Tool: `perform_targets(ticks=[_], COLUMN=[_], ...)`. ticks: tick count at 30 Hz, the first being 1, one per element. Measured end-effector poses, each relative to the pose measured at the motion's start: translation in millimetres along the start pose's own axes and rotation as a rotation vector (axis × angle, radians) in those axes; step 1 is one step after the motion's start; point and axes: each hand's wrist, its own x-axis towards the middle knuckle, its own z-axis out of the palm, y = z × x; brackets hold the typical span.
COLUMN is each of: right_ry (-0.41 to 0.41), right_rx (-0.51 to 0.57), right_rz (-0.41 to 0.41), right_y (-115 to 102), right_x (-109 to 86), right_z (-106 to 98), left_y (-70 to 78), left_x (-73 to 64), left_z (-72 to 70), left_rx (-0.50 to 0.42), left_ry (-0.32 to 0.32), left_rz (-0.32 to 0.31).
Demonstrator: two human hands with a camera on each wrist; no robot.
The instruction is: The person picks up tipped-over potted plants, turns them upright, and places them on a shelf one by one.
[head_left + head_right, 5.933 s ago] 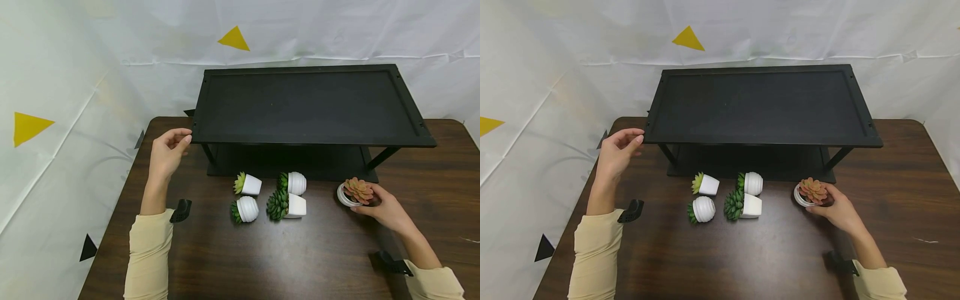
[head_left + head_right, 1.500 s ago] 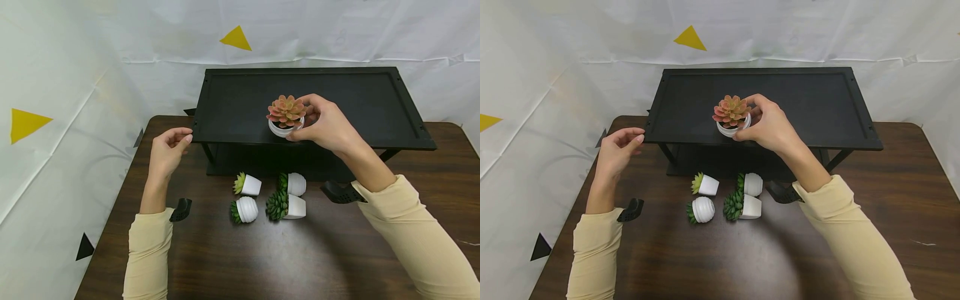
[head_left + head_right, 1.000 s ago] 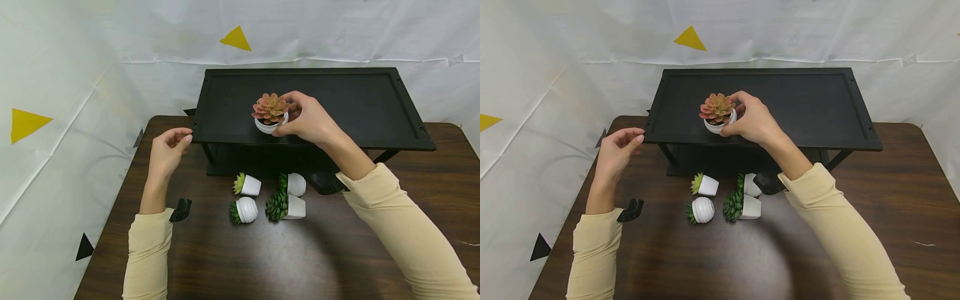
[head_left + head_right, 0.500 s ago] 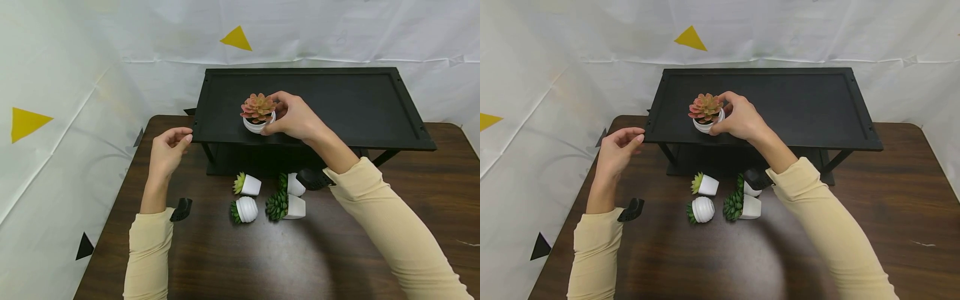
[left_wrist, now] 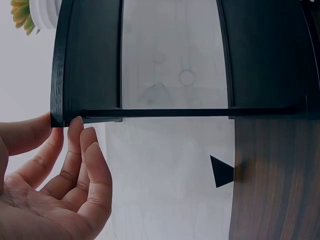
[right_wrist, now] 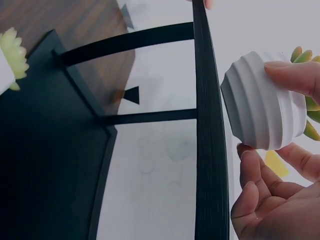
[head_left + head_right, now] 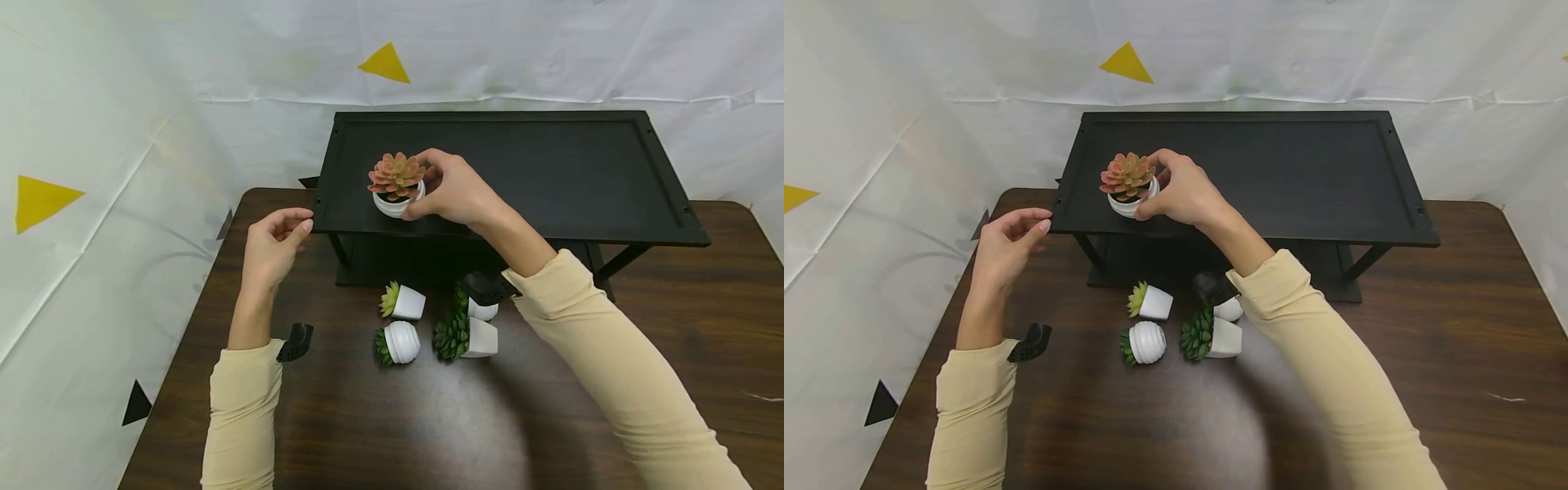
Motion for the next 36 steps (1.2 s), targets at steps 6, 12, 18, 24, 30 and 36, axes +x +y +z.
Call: perform_targets(ticks=[6,12,18,24,30,36], right_ry=[-0.017,-0.034,-0.042,-0.054,-0.069,-0.078], right_rx=[0.017,0.032,0.039,0.038,0.037,0.025], right_rz=[-0.01,-0.009,-0.009,-0.012,0.0,0.009], right_y=[-1.0,-2.3,-3.8,-5.8,-6.7,-6.8], right_x=[6.0,10.6,16.2,19.6,20.6,19.8], right_z=[7.2,11.7,16.0,19.7,21.0,19.0], left_y=[0.3,0.5,1.2,1.3,3.6,3.8], left_x=[0.2,0.4,0.9,0.8,0.1,0.6], left_z=[0.3,0.6,1.0,0.9,0.7,0.3], left_rx=[0.002,0.008,0.013,0.01,0.001,0.001], left_ry=[-0.001,-0.003,0.001,0.005,-0.003,-0.006], left_rz=[0.005,0.007,0.01,0.007,0.006,0.006])
